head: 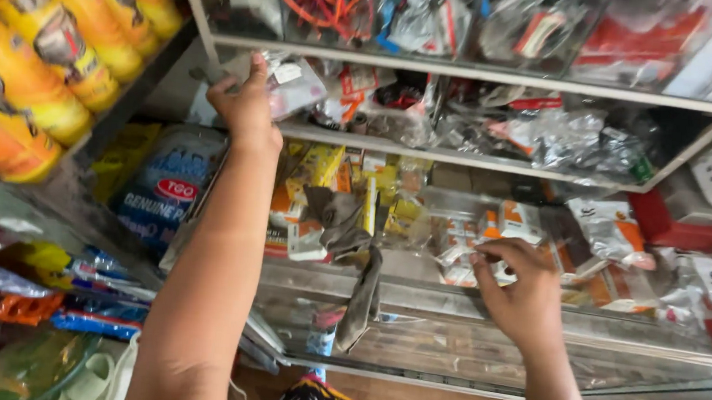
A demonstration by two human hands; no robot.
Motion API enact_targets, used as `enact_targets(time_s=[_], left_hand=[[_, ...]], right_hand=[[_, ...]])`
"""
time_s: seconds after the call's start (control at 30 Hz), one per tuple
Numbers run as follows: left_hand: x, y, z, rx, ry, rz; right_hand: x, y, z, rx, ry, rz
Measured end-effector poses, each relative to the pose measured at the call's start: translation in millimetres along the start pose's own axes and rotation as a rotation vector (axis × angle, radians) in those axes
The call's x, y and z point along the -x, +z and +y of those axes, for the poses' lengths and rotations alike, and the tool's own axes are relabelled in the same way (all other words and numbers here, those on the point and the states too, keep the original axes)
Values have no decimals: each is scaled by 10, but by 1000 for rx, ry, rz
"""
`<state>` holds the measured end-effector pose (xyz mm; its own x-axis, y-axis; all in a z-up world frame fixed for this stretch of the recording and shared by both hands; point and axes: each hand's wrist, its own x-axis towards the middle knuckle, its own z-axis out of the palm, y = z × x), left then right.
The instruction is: Picking and collecting various small motorcycle parts from display cases and storage bins into a plastic basket.
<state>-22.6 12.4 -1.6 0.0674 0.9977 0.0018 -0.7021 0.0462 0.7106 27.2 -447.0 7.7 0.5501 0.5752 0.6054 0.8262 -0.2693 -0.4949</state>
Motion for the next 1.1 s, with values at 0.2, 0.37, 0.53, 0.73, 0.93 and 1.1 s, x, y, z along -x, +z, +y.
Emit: enact_targets(time_s=[0.2,0.37,0.53,0.73,0.93,1.1], left_hand=[[-129,96,-132,40,38,120],[40,58,-215,98,115,-63],[-28,104,-136,63,16,-24],[-467,98,-329,340,-28,-179],[-328,269,-166,-80,141,-150],[-328,272,-66,-883,501,-11]], right_hand=[[-12,17,-45,13,44,17],[-14,32,-78,38,31,11],[-3,61,-157,78,14,9],[-34,63,-191,169,-44,70],[-31,64,-166,173,-1,32],[-25,81,-187,152,14,17]])
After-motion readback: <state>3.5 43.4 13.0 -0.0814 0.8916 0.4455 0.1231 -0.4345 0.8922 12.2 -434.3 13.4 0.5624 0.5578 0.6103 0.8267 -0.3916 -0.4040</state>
